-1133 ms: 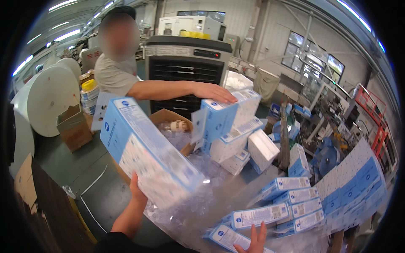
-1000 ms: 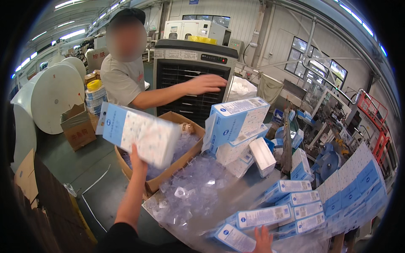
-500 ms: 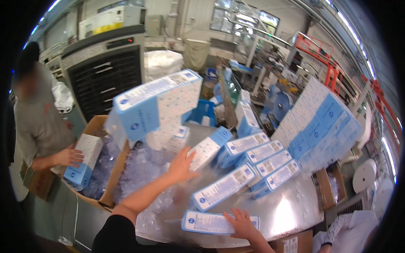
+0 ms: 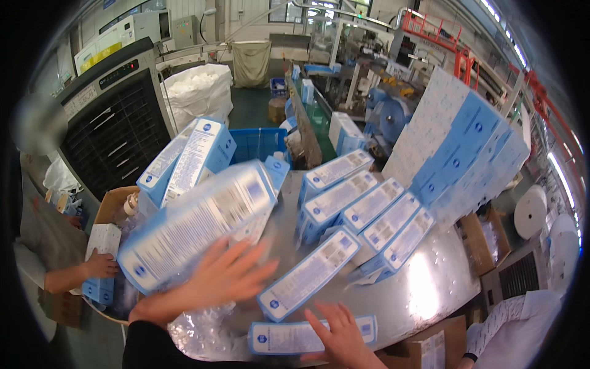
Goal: The person packs rectangular white and blue product boxes into larger cardboard shipping cartons on a factory assembly line.
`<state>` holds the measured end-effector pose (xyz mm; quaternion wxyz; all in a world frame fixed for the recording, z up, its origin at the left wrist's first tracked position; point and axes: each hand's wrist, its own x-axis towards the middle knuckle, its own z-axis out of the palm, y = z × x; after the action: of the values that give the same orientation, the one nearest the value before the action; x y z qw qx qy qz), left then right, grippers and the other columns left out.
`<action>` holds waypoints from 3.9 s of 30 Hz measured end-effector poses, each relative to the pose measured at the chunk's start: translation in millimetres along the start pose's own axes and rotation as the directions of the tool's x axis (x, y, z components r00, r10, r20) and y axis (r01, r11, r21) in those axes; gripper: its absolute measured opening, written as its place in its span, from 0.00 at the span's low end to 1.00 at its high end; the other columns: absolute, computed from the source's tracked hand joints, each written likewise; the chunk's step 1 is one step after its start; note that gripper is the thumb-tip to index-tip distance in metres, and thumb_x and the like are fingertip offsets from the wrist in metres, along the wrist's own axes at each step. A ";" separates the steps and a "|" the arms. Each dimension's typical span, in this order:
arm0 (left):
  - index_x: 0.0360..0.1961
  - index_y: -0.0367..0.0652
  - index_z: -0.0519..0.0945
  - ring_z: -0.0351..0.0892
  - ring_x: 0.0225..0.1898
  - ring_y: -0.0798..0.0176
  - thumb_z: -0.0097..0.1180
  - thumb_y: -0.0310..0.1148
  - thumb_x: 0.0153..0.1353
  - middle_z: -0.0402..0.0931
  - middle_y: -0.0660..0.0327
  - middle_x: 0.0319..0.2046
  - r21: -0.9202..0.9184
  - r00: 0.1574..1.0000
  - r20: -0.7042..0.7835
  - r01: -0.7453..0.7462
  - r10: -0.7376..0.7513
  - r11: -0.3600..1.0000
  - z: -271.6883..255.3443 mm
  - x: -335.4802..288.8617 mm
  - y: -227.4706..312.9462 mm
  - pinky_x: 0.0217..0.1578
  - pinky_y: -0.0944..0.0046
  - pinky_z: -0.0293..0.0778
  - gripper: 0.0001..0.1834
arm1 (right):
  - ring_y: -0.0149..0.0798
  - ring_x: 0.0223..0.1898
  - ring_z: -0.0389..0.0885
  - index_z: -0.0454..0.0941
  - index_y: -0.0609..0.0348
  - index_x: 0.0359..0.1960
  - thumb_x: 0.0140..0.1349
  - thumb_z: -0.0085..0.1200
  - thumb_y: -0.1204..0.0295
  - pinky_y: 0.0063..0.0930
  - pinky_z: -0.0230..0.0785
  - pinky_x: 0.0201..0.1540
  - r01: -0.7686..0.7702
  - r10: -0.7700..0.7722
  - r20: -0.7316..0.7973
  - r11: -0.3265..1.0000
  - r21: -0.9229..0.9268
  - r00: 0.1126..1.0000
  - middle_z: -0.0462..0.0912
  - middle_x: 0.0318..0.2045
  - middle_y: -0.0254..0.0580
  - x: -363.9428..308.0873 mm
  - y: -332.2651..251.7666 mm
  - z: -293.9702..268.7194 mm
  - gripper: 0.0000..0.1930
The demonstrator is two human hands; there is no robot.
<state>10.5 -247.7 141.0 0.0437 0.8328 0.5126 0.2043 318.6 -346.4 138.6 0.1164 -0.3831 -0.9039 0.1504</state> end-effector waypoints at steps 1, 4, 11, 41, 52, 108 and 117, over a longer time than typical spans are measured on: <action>0.62 0.45 0.63 0.62 0.58 0.38 0.53 0.57 0.49 0.57 0.39 0.59 0.333 0.992 -0.113 -0.018 0.059 0.943 -48.0 -34.5 22.2 0.54 0.42 0.60 0.42 | 0.55 0.63 0.57 0.59 0.50 0.63 0.34 0.69 0.50 0.60 0.46 0.61 0.056 -0.046 -0.163 0.997 0.056 0.986 0.59 0.60 0.56 16.0 -11.6 -3.5 0.51; 0.60 0.41 0.64 0.59 0.60 0.36 0.53 0.65 0.48 0.55 0.39 0.61 0.544 0.976 -0.091 0.216 -0.199 0.811 -91.3 -119.9 1.2 0.56 0.37 0.56 0.47 | 0.53 0.65 0.54 0.58 0.50 0.63 0.33 0.70 0.52 0.59 0.43 0.63 0.168 -0.169 0.004 0.980 -0.110 0.986 0.57 0.63 0.54 84.2 -44.6 2.7 0.51; 0.63 0.36 0.58 0.62 0.56 0.37 0.67 0.53 0.40 0.59 0.38 0.57 0.305 0.967 0.164 0.139 -0.196 0.942 6.5 -180.3 13.9 0.52 0.47 0.65 0.52 | 0.53 0.67 0.51 0.56 0.49 0.65 0.34 0.67 0.46 0.61 0.43 0.63 0.188 -0.184 0.046 0.974 -0.128 0.982 0.54 0.65 0.51 62.3 -25.5 52.1 0.53; 0.68 0.41 0.49 0.48 0.68 0.55 0.44 0.48 0.64 0.48 0.51 0.67 -0.675 0.619 0.706 0.445 0.343 0.588 134.2 36.3 127.9 0.64 0.60 0.48 0.37 | 0.49 0.58 0.65 0.67 0.43 0.56 0.47 0.53 0.73 0.43 0.56 0.59 -0.112 0.158 0.139 0.949 -0.294 0.978 0.71 0.50 0.49 -115.1 42.4 61.9 0.30; 0.64 0.37 0.60 0.54 0.65 0.59 0.34 0.47 0.67 0.56 0.55 0.64 -0.676 0.549 0.708 0.344 0.445 0.652 114.1 65.8 182.4 0.64 0.63 0.50 0.30 | 0.50 0.60 0.62 0.67 0.52 0.57 0.56 0.55 0.55 0.40 0.54 0.62 -0.152 0.019 -0.349 0.921 -0.358 0.937 0.67 0.58 0.49 -103.6 28.8 98.8 0.28; 0.40 0.42 0.77 0.71 0.46 0.46 0.56 0.39 0.46 0.74 0.54 0.45 -0.307 0.739 0.198 -0.577 0.644 0.757 164.3 -22.6 271.9 0.43 0.50 0.69 0.19 | 0.57 0.58 0.63 0.55 0.39 0.66 0.51 0.56 0.67 0.54 0.54 0.58 -0.984 0.885 0.447 0.173 -0.049 0.133 0.65 0.56 0.59 -385.4 -41.1 320.0 0.38; 0.67 0.47 0.51 0.64 0.56 0.42 0.66 0.45 0.40 0.61 0.40 0.56 -0.116 0.747 0.614 -0.233 0.254 0.965 109.4 -8.4 112.9 0.55 0.49 0.63 0.53 | 0.49 0.53 0.68 0.58 0.50 0.63 0.44 0.61 0.72 0.52 0.58 0.54 -0.339 0.297 -0.353 0.939 -0.062 0.887 0.70 0.51 0.48 -140.8 3.8 37.0 0.41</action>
<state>143.7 -293.2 70.6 0.1968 0.9120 0.3528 -0.0705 404.7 -453.1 89.5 0.2200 -0.5528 -0.8026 0.0440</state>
